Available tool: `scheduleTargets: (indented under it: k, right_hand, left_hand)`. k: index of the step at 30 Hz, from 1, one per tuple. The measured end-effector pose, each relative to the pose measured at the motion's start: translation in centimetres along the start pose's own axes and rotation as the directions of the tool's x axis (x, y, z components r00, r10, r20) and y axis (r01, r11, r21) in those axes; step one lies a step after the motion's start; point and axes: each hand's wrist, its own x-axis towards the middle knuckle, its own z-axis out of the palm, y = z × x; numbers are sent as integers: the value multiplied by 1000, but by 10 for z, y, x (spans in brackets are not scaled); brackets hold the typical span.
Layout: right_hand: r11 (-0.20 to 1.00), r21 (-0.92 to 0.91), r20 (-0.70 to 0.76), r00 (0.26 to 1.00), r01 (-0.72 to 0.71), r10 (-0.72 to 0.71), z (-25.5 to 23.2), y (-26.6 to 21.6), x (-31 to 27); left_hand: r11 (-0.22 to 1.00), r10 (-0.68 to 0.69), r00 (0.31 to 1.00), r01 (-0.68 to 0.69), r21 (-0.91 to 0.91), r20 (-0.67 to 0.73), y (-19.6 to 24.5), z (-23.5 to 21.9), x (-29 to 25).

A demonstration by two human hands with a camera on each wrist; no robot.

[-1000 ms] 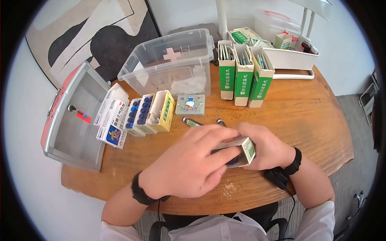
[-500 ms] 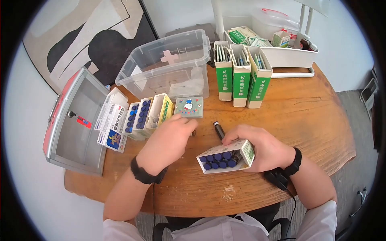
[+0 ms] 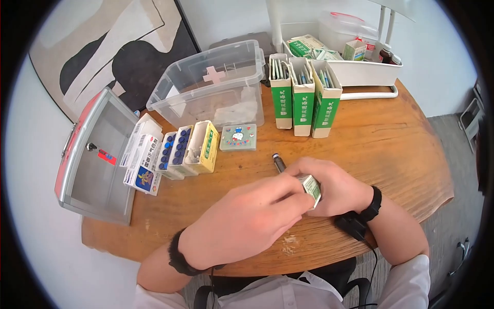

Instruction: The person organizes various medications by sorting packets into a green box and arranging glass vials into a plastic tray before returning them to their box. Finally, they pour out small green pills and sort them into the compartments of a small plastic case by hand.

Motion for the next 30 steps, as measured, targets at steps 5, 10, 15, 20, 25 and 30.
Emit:
scheduleTargets:
  k: [5, 10, 15, 20, 25, 30]
  right_hand:
    - [999, 8, 12, 999, 38, -38, 1, 6, 1]
    - [997, 2, 38, 997, 71, -71, -1, 8, 0]
    - [991, -13, 52, 990, 134, -134, -3, 9, 1]
    - [997, 39, 14, 997, 74, -74, 1, 10, 2]
    - [1000, 30, 13, 1000, 4, -4, -1, 4, 1]
    - [998, 46, 28, 999, -39, 37, -2, 0, 2]
  left_hand:
    - [999, -31, 999, 31, -25, -11, -7, -13, -4]
    - [997, -72, 996, 74, 35, -56, -68, 0, 12]
    - [1000, -28, 976, 25, 18, 217, -102, 30, 21]
    - [974, -158, 978, 132, 182, 136, -94, 10, 6]
    - [983, -179, 982, 175, -63, -59, -33, -35, -5]
    - [997, -2, 997, -3, -71, -80, -9, -19, 8]
